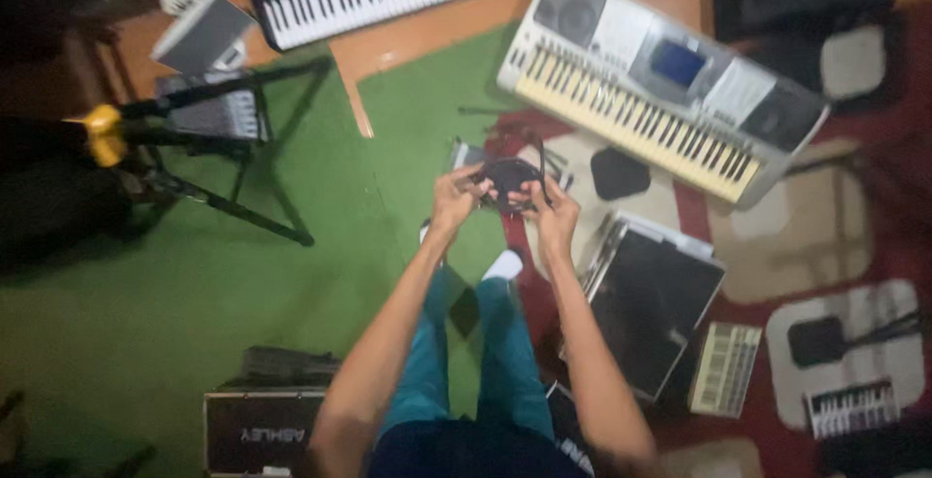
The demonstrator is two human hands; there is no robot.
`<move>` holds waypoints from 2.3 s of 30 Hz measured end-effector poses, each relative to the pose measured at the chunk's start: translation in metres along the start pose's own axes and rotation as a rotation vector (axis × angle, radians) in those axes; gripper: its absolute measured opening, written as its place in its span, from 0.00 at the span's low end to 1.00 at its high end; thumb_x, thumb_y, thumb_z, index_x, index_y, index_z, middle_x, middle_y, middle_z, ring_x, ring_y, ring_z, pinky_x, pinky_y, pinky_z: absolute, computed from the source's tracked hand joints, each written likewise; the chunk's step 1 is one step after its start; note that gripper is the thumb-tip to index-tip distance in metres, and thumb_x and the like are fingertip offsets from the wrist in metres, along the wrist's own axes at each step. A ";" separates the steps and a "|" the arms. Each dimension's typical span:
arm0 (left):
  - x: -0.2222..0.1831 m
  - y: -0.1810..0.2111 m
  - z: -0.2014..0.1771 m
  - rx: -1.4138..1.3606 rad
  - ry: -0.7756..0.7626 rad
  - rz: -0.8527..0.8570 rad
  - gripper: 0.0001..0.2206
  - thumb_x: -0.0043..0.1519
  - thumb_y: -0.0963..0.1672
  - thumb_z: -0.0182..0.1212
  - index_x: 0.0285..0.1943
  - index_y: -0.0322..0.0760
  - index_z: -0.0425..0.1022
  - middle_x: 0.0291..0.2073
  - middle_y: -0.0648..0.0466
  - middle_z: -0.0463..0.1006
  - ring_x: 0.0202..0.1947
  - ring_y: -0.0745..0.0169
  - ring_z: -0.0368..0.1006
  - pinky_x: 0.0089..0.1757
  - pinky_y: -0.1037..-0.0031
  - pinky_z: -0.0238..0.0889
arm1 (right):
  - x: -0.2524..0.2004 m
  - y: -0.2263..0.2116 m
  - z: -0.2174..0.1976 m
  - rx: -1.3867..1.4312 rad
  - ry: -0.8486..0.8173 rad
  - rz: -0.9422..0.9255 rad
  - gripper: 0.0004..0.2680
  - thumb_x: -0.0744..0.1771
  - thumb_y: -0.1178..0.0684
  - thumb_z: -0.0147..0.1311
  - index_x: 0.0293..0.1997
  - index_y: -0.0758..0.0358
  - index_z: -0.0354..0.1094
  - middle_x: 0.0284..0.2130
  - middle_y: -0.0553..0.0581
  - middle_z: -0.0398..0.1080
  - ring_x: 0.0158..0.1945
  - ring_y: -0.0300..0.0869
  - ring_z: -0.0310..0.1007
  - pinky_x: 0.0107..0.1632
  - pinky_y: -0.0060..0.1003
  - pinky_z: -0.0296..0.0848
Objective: The person picks up a coiled cable and a black electronic component and places them into a foam-lined carrying case.
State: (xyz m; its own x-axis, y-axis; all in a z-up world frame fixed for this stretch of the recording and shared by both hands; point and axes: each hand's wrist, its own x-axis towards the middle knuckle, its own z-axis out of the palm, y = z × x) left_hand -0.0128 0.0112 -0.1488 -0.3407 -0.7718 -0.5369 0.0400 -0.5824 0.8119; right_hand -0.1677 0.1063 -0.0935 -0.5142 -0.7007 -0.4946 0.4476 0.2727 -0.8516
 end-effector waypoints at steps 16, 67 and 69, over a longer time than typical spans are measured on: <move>-0.265 0.233 -0.080 -0.081 0.157 0.506 0.23 0.60 0.35 0.65 0.67 0.28 0.74 0.45 0.46 0.81 0.41 0.60 0.82 0.55 0.76 0.70 | -0.172 -0.197 0.165 -0.243 -0.565 -0.187 0.15 0.68 0.56 0.56 0.61 0.72 0.68 0.34 0.56 0.77 0.34 0.43 0.82 0.34 0.29 0.80; -0.654 0.325 -0.679 -0.441 1.330 0.936 0.23 0.58 0.35 0.65 0.65 0.27 0.73 0.42 0.52 0.75 0.39 0.61 0.81 0.46 0.73 0.73 | -0.574 0.049 0.891 -0.430 -1.888 0.216 0.16 0.68 0.58 0.54 0.62 0.76 0.68 0.34 0.60 0.77 0.34 0.48 0.81 0.31 0.33 0.70; -0.657 0.324 -0.709 -0.403 1.348 0.947 0.23 0.59 0.35 0.65 0.66 0.26 0.74 0.43 0.50 0.75 0.40 0.60 0.81 0.45 0.75 0.74 | -0.588 0.061 0.916 -0.454 -1.910 0.167 0.16 0.68 0.57 0.53 0.62 0.75 0.69 0.34 0.60 0.77 0.34 0.48 0.81 0.28 0.32 0.66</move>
State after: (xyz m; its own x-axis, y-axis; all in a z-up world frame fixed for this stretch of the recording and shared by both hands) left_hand 0.8904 0.1485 0.3044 0.9153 -0.3913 0.0956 0.0369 0.3177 0.9475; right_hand 0.8322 -0.0689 0.3047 0.9693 -0.2446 -0.0249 0.0519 0.3024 -0.9518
